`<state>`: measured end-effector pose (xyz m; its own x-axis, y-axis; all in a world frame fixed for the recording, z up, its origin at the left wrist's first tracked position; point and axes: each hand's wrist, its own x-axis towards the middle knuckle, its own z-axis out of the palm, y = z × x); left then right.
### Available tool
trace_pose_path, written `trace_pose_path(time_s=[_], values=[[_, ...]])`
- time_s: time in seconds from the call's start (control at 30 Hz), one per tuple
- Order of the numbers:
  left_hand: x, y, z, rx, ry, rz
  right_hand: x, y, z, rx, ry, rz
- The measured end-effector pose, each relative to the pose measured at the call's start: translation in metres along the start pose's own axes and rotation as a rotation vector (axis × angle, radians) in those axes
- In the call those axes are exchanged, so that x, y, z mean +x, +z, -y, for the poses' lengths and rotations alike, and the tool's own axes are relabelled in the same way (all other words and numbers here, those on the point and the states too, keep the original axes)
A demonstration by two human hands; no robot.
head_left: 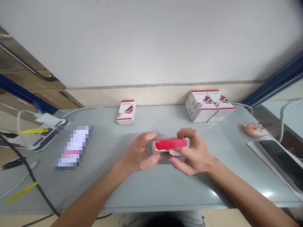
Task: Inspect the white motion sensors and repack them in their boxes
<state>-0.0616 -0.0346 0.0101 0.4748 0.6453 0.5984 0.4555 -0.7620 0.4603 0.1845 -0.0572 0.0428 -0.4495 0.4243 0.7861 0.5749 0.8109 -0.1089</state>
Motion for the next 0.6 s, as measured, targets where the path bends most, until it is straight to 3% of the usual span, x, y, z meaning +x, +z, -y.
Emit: trace_pose_path(time_s=[0.17,0.23,0.33,0.43,0.6], values=[[0.014,-0.011,-0.01,0.093,0.416,-0.115,-0.006,0.008,0.001,0.008,0.031,-0.07],[0.02,-0.017,-0.015,0.105,0.46,-0.106,-0.005,0.007,-0.001,0.038,0.037,-0.054],[0.024,-0.024,-0.021,0.071,0.402,-0.08,-0.002,0.002,-0.005,0.093,0.06,-0.023],[0.024,-0.026,-0.028,0.054,0.341,-0.128,0.001,-0.005,-0.009,0.134,0.06,-0.01],[0.023,-0.027,-0.029,-0.088,0.092,-0.12,0.006,-0.011,-0.014,0.095,0.112,0.096]])
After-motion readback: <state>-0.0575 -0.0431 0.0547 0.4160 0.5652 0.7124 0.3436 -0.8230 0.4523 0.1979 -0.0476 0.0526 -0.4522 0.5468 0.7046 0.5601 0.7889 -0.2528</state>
